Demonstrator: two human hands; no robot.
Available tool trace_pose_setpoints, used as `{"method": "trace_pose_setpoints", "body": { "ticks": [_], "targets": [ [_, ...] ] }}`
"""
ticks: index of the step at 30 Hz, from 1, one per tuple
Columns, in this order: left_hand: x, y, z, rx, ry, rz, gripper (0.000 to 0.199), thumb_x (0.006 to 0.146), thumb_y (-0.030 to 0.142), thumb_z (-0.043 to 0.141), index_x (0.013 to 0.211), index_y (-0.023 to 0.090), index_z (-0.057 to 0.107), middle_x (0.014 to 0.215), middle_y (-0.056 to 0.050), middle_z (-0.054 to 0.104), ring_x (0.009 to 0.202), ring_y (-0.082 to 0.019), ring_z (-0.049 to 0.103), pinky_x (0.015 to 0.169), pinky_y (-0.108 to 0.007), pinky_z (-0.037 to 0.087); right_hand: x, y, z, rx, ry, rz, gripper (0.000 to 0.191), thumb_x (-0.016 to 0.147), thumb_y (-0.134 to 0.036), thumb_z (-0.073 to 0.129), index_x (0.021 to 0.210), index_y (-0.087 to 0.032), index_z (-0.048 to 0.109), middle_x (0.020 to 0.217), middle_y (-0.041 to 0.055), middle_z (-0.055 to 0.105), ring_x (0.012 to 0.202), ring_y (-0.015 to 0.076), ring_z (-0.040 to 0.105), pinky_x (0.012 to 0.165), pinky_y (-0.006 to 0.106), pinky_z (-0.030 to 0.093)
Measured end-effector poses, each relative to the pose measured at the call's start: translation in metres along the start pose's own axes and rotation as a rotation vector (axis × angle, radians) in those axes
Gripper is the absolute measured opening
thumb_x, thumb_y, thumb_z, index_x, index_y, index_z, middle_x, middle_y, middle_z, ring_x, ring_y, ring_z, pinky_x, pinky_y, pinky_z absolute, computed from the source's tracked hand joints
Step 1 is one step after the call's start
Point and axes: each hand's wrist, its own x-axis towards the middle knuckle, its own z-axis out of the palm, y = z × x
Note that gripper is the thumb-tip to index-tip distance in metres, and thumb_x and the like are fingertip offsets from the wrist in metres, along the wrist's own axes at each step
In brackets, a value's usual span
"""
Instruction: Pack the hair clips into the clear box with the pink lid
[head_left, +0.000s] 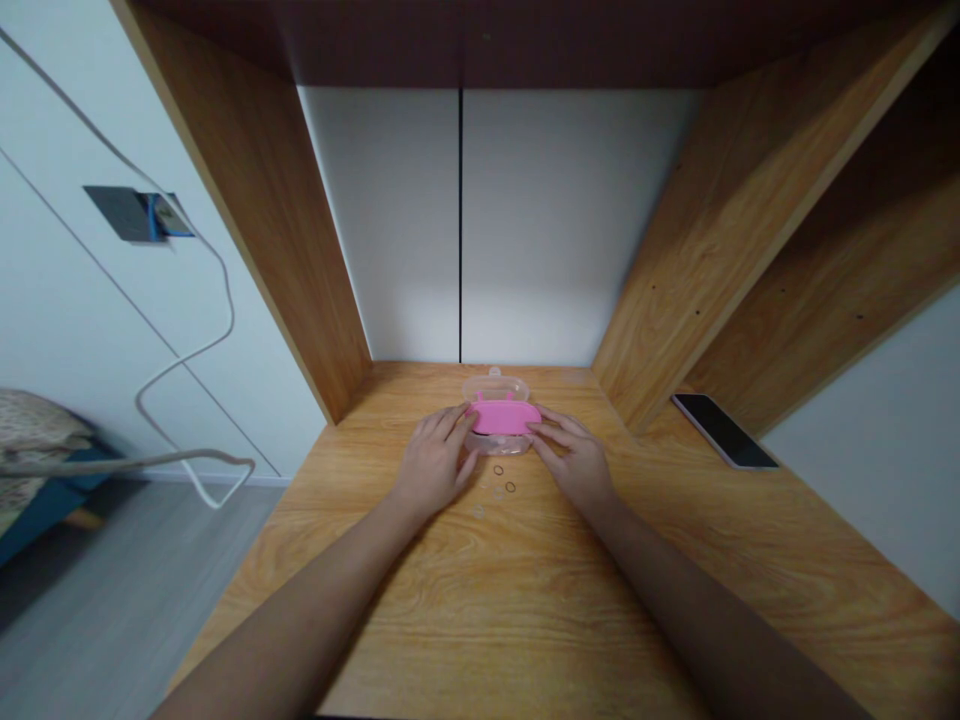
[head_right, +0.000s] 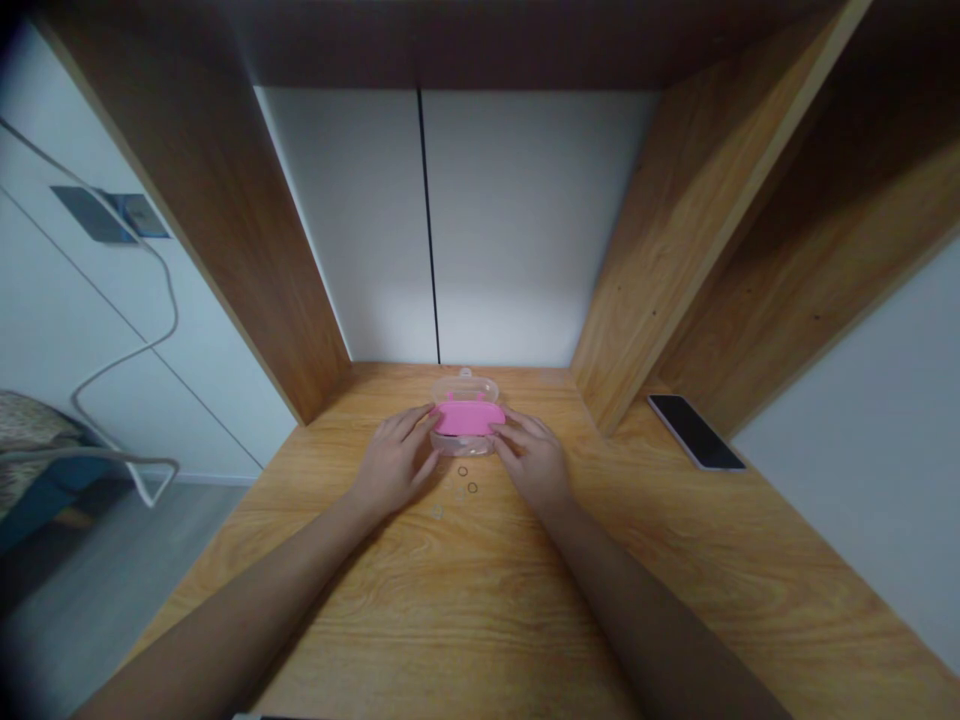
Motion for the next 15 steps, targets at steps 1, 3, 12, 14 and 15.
{"method": "trace_pose_setpoints", "body": {
  "ticks": [1, 3, 12, 14, 15],
  "targets": [
    [-0.0001, 0.0000, 0.0006, 0.001, -0.011, 0.000, 0.048, 0.096, 0.031, 0.055, 0.142, 0.018, 0.049, 0.146, -0.016, 0.054, 0.131, -0.031, 0.051, 0.110, -0.051, 0.042, 0.0002, 0.0000, 0.0000, -0.001, -0.009, 0.002, 0.020, 0.092, -0.028, 0.067, 0.109, -0.028, 0.078, 0.126, 0.0083, 0.072, 0.111, 0.0265, 0.069, 0.101, 0.049, 0.055],
    [-0.0002, 0.0000, 0.0018, 0.004, -0.029, -0.005, 0.048, 0.095, 0.031, 0.056, 0.141, 0.017, 0.050, 0.145, -0.016, 0.055, 0.132, -0.031, 0.051, 0.111, -0.051, 0.041, 0.0003, -0.0001, 0.0000, -0.005, -0.019, 0.004, 0.021, 0.092, -0.027, 0.067, 0.109, -0.028, 0.078, 0.126, 0.0084, 0.072, 0.112, 0.0267, 0.069, 0.101, 0.050, 0.055],
    [-0.0014, -0.0020, 0.0038, 0.024, -0.074, -0.051, 0.045, 0.095, 0.033, 0.056, 0.138, 0.018, 0.054, 0.145, -0.016, 0.055, 0.129, -0.031, 0.053, 0.109, -0.052, 0.043, -0.0009, 0.0023, 0.0012, 0.001, -0.054, 0.020, 0.023, 0.093, -0.028, 0.065, 0.112, -0.028, 0.078, 0.127, 0.0071, 0.071, 0.113, 0.0258, 0.068, 0.103, 0.048, 0.054],
    [-0.0014, -0.0017, 0.0038, 0.031, -0.086, -0.059, 0.045, 0.095, 0.034, 0.056, 0.137, 0.019, 0.054, 0.145, -0.015, 0.055, 0.129, -0.031, 0.053, 0.110, -0.051, 0.043, -0.0016, 0.0051, 0.0021, -0.007, -0.058, 0.020, 0.024, 0.092, -0.029, 0.065, 0.113, -0.028, 0.078, 0.128, 0.0069, 0.071, 0.113, 0.0255, 0.068, 0.104, 0.047, 0.054],
    [-0.0012, -0.0014, 0.0037, 0.032, -0.089, -0.063, 0.045, 0.095, 0.034, 0.056, 0.137, 0.019, 0.054, 0.145, -0.015, 0.055, 0.129, -0.031, 0.053, 0.110, -0.050, 0.043, -0.0019, 0.0065, 0.0026, -0.011, -0.059, 0.019, 0.024, 0.092, -0.030, 0.066, 0.113, -0.028, 0.078, 0.127, 0.0068, 0.071, 0.113, 0.0255, 0.068, 0.104, 0.046, 0.054]
  ]
}}
